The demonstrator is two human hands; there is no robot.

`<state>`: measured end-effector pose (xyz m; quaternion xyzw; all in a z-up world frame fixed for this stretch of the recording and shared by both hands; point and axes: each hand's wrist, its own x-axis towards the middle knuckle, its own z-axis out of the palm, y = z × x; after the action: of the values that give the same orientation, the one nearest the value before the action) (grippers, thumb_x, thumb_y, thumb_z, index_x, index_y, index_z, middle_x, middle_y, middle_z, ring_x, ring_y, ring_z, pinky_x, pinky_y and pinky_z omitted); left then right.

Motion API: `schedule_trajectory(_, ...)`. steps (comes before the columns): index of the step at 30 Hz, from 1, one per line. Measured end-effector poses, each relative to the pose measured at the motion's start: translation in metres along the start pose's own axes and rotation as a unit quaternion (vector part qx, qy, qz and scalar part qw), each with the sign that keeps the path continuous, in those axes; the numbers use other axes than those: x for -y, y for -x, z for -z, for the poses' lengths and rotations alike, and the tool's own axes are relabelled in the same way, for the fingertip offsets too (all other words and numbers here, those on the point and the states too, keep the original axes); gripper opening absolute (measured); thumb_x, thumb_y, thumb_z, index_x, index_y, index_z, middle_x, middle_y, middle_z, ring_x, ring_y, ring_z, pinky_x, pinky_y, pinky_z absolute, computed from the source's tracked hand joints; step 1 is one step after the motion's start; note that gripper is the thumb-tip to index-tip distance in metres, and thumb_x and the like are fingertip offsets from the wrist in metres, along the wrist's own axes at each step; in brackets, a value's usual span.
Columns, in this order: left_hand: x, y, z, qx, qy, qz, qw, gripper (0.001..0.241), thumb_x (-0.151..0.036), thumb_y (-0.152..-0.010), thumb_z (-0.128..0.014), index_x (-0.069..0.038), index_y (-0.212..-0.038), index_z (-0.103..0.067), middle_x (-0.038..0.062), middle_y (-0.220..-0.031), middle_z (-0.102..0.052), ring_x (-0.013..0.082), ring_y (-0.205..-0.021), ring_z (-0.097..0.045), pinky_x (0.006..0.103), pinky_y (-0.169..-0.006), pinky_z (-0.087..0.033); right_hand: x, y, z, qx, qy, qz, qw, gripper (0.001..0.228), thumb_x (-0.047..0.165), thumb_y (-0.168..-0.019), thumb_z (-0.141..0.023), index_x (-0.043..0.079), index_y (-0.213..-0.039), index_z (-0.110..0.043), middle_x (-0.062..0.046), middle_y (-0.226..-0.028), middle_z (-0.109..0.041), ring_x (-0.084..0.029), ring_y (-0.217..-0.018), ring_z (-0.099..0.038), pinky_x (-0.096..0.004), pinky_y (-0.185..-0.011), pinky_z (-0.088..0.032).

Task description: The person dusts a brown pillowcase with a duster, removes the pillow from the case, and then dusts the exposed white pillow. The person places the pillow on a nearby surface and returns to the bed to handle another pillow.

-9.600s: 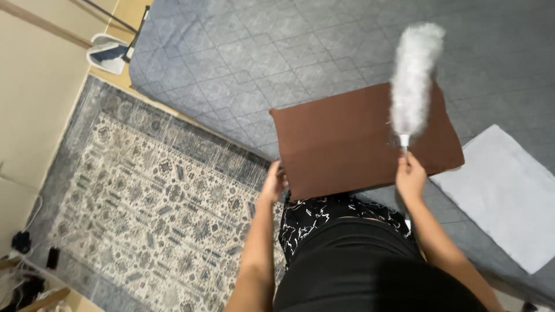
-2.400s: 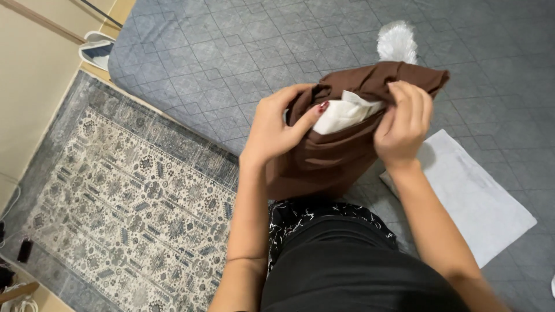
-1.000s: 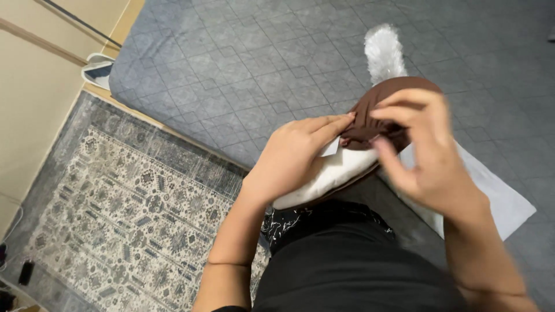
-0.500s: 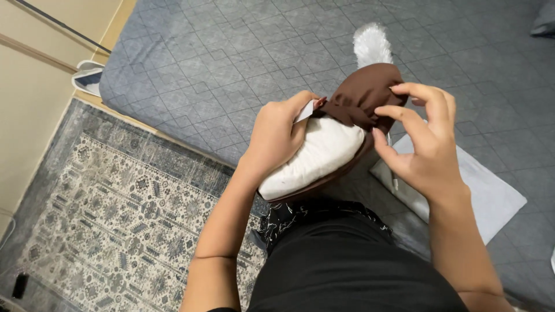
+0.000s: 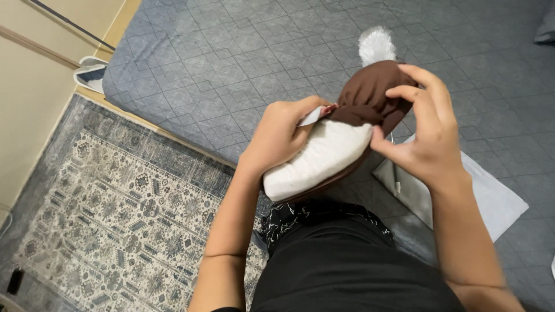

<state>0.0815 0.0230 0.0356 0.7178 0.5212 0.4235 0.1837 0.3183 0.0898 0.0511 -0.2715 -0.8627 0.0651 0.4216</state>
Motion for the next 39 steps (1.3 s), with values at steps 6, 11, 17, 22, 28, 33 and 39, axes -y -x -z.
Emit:
schedule_trajectory(6,-0.002,-0.008,-0.003,0.019,-0.064,-0.019,0.998,0.032,-0.006,-0.085,-0.068,-0.011,-0.117,-0.068,0.014,-0.092,-0.073,0.0359,-0.084,-0.070,0.0428,-0.072,-0.053,-0.041,0.031,-0.031,-0.013,0.010,0.002,1.000,0.033,-0.005,-0.083,-0.079,0.000,-0.108,-0.058,-0.018,-0.125,-0.070,-0.029,-0.105,-0.070,-0.034,-0.087,-0.060)
schedule_trajectory(11,0.009,-0.012,-0.004,0.045,-0.101,-0.019,0.994,0.022,-0.009,-0.089,-0.068,-0.010,-0.111,-0.068,0.014,-0.084,-0.070,0.0368,-0.079,-0.068,0.0459,-0.069,-0.051,-0.049,0.034,-0.034,-0.006,-0.128,-0.093,0.987,0.034,-0.007,-0.092,-0.072,0.001,-0.108,-0.044,-0.015,-0.112,-0.075,-0.015,-0.094,-0.072,-0.026,-0.078,-0.059)
schedule_trajectory(17,0.029,-0.023,0.003,0.099,-0.025,-0.032,0.994,0.010,-0.013,-0.098,-0.065,-0.008,-0.106,-0.068,0.015,-0.085,-0.068,0.0365,-0.079,-0.066,0.0441,-0.070,-0.051,-0.057,0.016,-0.011,0.134,-0.347,-0.213,0.904,0.041,-0.007,-0.087,-0.066,0.007,-0.112,-0.037,-0.012,-0.105,-0.074,-0.009,-0.093,-0.068,-0.025,-0.080,-0.057)
schedule_trajectory(22,0.068,-0.022,-0.013,0.113,0.027,-0.080,0.990,0.016,-0.011,-0.099,-0.061,-0.006,-0.112,-0.068,0.015,-0.098,-0.070,0.0348,-0.091,-0.067,0.0408,-0.078,-0.053,-0.085,0.020,-0.023,0.266,-0.470,-0.284,0.792,0.039,-0.006,-0.080,-0.063,0.008,-0.110,-0.042,-0.010,-0.100,-0.072,-0.008,-0.083,-0.065,-0.023,-0.068,-0.054)
schedule_trajectory(28,0.154,0.006,-0.082,0.161,0.308,0.070,0.935,0.027,-0.023,-0.112,-0.057,0.002,-0.116,-0.068,0.003,-0.104,-0.070,0.0127,-0.099,-0.061,0.0326,-0.089,-0.053,-0.094,0.051,-0.059,0.227,-0.705,-0.331,0.584,0.041,-0.009,-0.080,-0.061,0.005,-0.114,-0.044,-0.008,-0.095,-0.068,-0.009,-0.075,-0.065,-0.019,-0.058,-0.045)
schedule_trajectory(33,0.165,0.024,-0.112,0.168,0.545,0.258,0.780,0.033,-0.028,-0.107,-0.062,0.003,-0.119,-0.068,0.002,-0.104,-0.071,0.0088,-0.092,-0.064,0.0270,-0.081,-0.055,-0.078,0.054,-0.066,0.162,-0.764,-0.396,0.484,0.043,-0.004,-0.080,-0.062,0.006,-0.117,-0.045,-0.012,-0.095,-0.064,-0.015,-0.084,-0.065,-0.025,-0.073,-0.049)
schedule_trajectory(39,0.154,0.012,-0.129,0.167,0.652,0.329,0.662,0.038,-0.031,-0.103,-0.066,0.002,-0.123,-0.066,0.007,-0.107,-0.072,0.0137,-0.092,-0.069,0.0307,-0.080,-0.058,-0.090,0.097,-0.080,-0.063,-0.720,-0.418,0.551,0.014,0.008,-0.092,-0.059,0.000,-0.101,-0.050,-0.014,-0.113,-0.062,-0.023,-0.108,-0.058,-0.032,-0.105,-0.045)
